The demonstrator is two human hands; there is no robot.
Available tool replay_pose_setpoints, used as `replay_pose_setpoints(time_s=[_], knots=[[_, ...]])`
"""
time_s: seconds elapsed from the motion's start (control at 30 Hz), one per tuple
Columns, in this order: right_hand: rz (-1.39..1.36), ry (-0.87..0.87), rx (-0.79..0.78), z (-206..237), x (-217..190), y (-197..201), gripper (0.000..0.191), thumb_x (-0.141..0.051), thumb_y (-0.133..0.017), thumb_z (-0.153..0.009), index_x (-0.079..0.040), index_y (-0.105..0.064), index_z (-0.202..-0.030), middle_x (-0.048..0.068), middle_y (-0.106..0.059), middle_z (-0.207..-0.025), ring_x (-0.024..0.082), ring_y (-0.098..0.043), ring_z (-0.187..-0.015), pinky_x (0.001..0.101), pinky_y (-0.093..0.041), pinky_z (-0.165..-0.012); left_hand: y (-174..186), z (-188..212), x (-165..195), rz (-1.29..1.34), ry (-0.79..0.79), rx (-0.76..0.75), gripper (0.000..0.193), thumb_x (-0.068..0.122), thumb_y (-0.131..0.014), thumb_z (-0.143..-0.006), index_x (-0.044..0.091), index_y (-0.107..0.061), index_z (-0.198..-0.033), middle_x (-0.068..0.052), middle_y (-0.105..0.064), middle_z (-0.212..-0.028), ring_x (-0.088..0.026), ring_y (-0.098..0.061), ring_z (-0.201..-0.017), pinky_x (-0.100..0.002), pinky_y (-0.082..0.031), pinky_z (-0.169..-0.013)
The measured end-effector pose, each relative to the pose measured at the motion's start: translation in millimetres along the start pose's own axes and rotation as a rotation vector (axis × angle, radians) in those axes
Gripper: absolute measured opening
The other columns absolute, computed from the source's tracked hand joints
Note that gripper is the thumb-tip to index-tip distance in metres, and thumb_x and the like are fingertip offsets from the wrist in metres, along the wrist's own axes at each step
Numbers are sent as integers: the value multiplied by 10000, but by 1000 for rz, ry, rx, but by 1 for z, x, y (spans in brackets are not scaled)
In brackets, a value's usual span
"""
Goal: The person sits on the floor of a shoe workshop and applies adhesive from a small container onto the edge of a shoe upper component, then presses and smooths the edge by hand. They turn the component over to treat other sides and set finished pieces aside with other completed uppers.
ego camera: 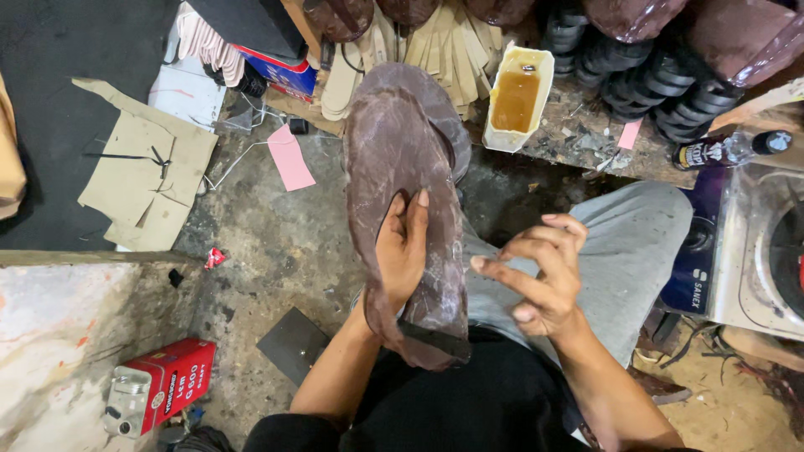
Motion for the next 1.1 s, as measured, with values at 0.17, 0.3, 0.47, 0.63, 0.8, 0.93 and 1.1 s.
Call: replay_pose_setpoints(time_s=[0.17,0.3,0.47,0.63,0.8,0.93,1.1], knots=[[-8,-53,-75,-15,11,-2,695,-581,-257,-1089,-118,-770,-1160,97,-626,-1017,304,-544,-1018,541,-344,-1064,-4,8,8,114,216,-113,288,133,-623,-1054,52,-471,-825,53,-374,-716,-22,-343,-657,-230,-282,-556],[-70,-325,-53,-25,30,-1,743,-595,-229,-1124,-79,-747,-1257,144,-614,-1134,321,-511,-1106,488,-333,-1033,-5,8,15,192,203,-131,321,117,-624,-1063,76,-440,-804,84,-342,-730,4,-319,-653,-237,-258,-535],[-78,-163,-71,-28,19,-2,740,-589,-227,-1097,-86,-758,-1206,131,-618,-1086,313,-515,-1095,498,-341,-1076,-6,7,12,203,236,-148,291,100,-636,-1034,72,-458,-805,80,-369,-694,1,-327,-609,-238,-252,-501],[-67,-243,0,-26,25,1,757,-603,-213,-1112,-68,-729,-1252,147,-605,-1146,307,-525,-1126,482,-345,-1067,-10,6,15,285,214,-172,253,96,-628,-1042,67,-472,-844,79,-407,-712,3,-352,-641,-235,-274,-529],[0,-228,-73,-22,28,-3,681,-528,-238,-1109,-105,-754,-1244,155,-609,-1162,325,-505,-1145,502,-327,-1072,-13,8,9,220,266,-174,261,105,-635,-1039,54,-471,-842,68,-387,-711,-15,-334,-652,-220,-277,-533],[-110,-574,-22,-9,50,-4,522,-450,-456,-1103,-88,-591,-1454,163,-611,-1235,280,-526,-1175,431,-400,-1087,-10,-2,4,167,86,-19,161,98,-569,-1081,34,-457,-985,11,-429,-845,-74,-411,-787,-240,-374,-689],[-952,-501,39,14,20,-17,873,-437,-547,-1027,-185,-93,-1729,168,-541,-1494,254,-509,-1366,416,-326,-1221,-9,-13,-13,87,-14,110,139,88,-482,-1088,8,-405,-1171,-63,-495,-888,-139,-491,-794,-279,-421,-729]])
Point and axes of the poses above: each hand's wrist, its own z-axis away from the middle knuckle, its own y-axis out of the back of the hand, x = y × z, the point moved 5 cm from there along -z, towards the middle knuckle
